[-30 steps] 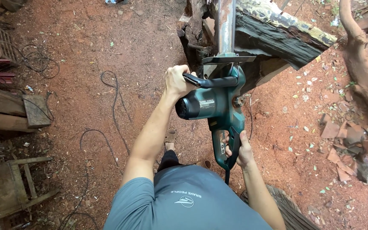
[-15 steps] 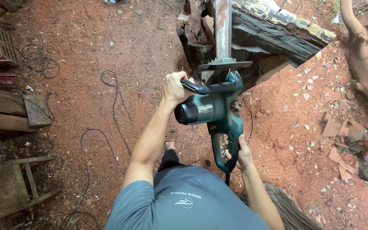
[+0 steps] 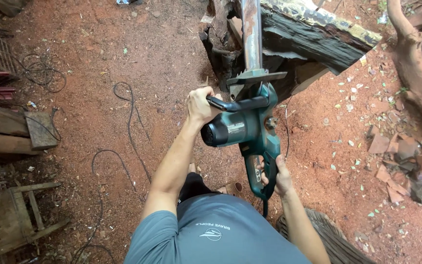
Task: Using an electric chainsaw to make deep vertical cuts into a large wooden log in a workshop environment.
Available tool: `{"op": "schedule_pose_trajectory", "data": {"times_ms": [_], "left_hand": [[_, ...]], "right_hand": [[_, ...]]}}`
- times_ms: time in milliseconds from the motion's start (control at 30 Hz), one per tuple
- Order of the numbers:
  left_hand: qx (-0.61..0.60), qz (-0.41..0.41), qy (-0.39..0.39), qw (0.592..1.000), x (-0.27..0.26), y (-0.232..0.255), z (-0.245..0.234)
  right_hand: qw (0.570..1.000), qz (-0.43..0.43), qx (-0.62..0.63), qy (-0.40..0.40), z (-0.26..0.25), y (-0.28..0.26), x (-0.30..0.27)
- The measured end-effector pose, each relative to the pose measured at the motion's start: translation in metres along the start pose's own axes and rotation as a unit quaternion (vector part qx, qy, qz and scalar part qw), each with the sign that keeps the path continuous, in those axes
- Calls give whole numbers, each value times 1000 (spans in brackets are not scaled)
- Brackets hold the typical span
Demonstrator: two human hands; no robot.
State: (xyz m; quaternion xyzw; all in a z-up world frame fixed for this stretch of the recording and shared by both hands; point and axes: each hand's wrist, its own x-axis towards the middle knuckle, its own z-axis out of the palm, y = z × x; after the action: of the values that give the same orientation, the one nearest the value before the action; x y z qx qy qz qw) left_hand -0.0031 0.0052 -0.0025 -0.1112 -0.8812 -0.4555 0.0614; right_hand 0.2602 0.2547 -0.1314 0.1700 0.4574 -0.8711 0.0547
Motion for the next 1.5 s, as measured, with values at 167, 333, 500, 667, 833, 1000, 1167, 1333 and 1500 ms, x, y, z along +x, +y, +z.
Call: {"op": "schedule_pose_trajectory", "data": {"times_ms": [167,333,500,667,833,1000,1167,1333,1500], "left_hand": [[-18,22,9,1000,22,17,-1],[-11,5,-2,1000,32,54,-27],[-5,-4,-18,1000,45,46,-25],[11,-23,-22,999,49,50,-31],[16,-32,-34,999,58,43,-25],[25,-47,-42,998,59,48,-27],[17,-58,-47,997,61,44,-23],[6,-61,-43,997,64,47,-25],[2,-60,-38,997,65,48,-26]], "right_hand": [[999,-24,-25,-9,1,-21,15],[999,-28,-41,-2,10,-41,24],[999,-19,-45,0,7,-35,30],[999,-27,-40,6,13,-37,28],[998,-31,-47,9,16,-40,35],[998,-38,-49,10,25,-48,31],[998,-38,-51,15,30,-52,31],[998,-30,-61,15,41,-57,27],[998,-19,-60,17,39,-57,28]]}}
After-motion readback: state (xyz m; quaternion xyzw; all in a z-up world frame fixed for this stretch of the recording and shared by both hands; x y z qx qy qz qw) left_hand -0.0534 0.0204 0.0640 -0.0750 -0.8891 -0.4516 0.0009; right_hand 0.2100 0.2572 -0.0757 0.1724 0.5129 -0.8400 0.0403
